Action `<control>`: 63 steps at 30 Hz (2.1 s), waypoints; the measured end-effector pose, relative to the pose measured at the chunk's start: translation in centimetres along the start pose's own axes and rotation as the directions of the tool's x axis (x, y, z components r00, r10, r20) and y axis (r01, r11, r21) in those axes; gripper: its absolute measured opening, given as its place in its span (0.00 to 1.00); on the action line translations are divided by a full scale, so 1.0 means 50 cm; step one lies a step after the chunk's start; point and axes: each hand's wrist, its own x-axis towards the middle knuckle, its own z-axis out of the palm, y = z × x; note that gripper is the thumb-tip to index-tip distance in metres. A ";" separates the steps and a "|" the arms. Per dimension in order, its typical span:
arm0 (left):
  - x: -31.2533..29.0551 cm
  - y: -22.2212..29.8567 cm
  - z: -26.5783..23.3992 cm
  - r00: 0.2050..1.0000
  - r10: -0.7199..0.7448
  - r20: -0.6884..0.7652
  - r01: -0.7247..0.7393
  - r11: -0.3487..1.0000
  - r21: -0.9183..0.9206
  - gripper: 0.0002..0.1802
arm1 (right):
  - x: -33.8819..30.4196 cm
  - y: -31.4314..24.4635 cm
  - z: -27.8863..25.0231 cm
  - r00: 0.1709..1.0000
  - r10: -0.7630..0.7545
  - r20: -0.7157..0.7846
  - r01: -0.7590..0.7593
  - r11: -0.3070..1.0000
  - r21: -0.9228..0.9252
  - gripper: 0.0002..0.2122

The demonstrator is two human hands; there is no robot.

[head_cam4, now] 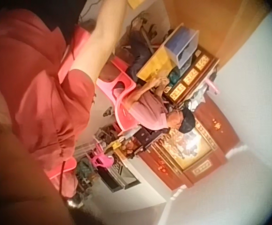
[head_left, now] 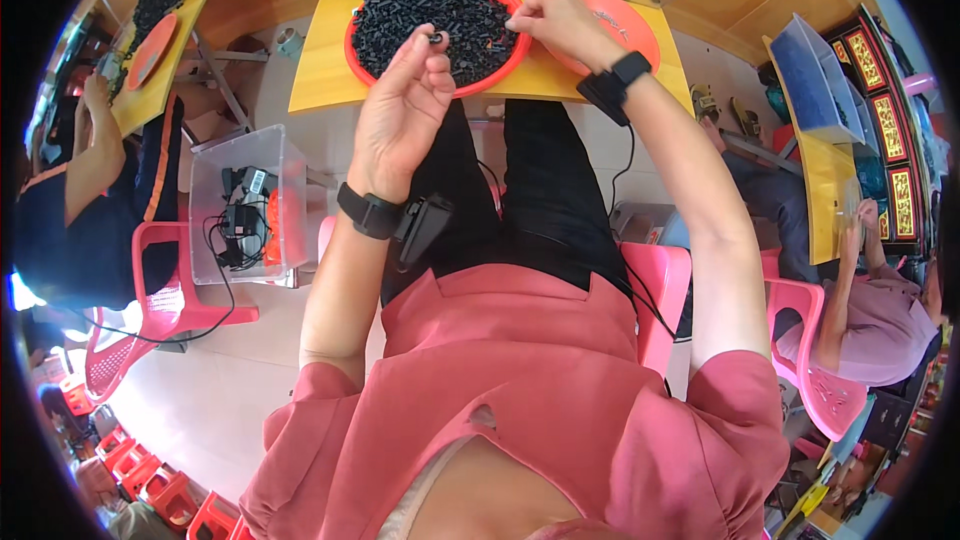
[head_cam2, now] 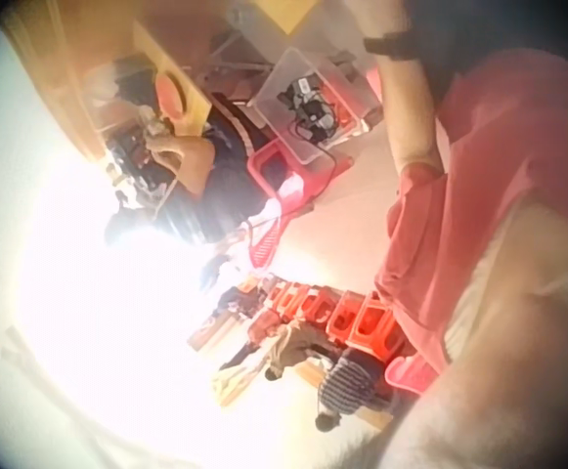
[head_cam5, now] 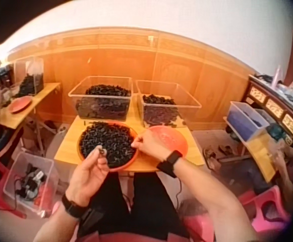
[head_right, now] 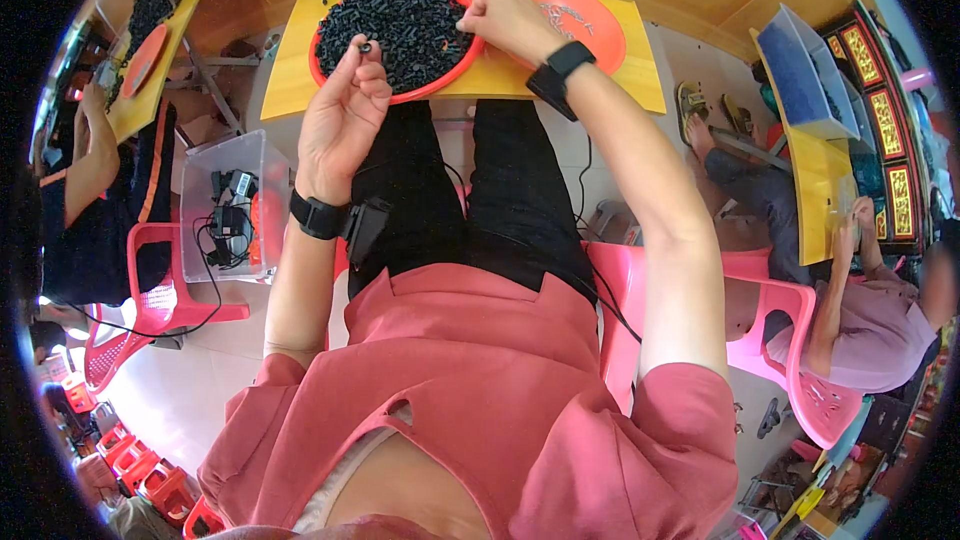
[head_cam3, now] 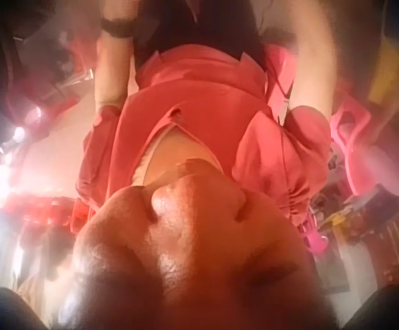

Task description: Sorting and inspecting small black components at a workstation.

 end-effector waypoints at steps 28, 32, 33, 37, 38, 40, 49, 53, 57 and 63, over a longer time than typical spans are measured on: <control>-0.036 -0.037 0.048 1.000 0.004 -0.014 -0.001 0.985 0.171 0.11 | -0.184 -0.194 -0.011 1.000 0.002 -0.025 0.022 0.395 0.918 0.08; -0.046 -0.050 0.065 0.999 0.037 -0.009 -0.033 0.970 0.242 0.11 | -0.206 -0.195 -0.012 0.999 0.035 -0.037 0.022 0.360 0.933 0.08; -0.050 -0.053 0.071 0.999 0.052 -0.015 -0.046 0.962 0.268 0.10 | -0.209 -0.196 -0.011 0.999 0.038 -0.036 0.020 0.354 0.935 0.08; -0.055 -0.059 0.074 0.996 0.081 -0.021 -0.070 0.941 0.330 0.10 | -0.214 -0.196 -0.007 0.998 0.045 -0.041 0.022 0.355 0.935 0.08; -0.056 -0.060 0.075 0.997 0.079 -0.020 -0.068 0.941 0.331 0.10 | -0.215 -0.195 -0.006 0.998 0.047 -0.043 0.024 0.355 0.935 0.08; -0.058 -0.062 0.078 0.994 0.099 -0.037 -0.075 0.908 0.413 0.11 | -0.217 -0.194 -0.004 0.997 0.033 -0.074 0.056 0.384 0.922 0.07; -0.062 -0.064 0.084 0.992 0.111 -0.065 -0.075 0.907 0.415 0.11 | -0.225 -0.205 -0.003 0.993 0.008 -0.122 0.107 0.428 0.897 0.06; -0.063 -0.065 0.086 0.992 0.092 -0.083 -0.050 0.907 0.418 0.11 | -0.225 -0.203 -0.006 0.995 0.005 -0.101 0.088 0.451 0.888 0.06; -0.062 -0.063 0.081 0.990 0.115 -0.080 -0.070 0.900 0.429 0.10 | -0.227 -0.209 -0.014 0.996 0.002 -0.093 0.080 0.493 0.866 0.06; -0.058 -0.067 0.076 0.988 0.139 -0.066 -0.090 0.872 0.482 0.10 | -0.231 -0.221 -0.027 0.994 0.010 -0.105 0.080 0.581 0.810 0.11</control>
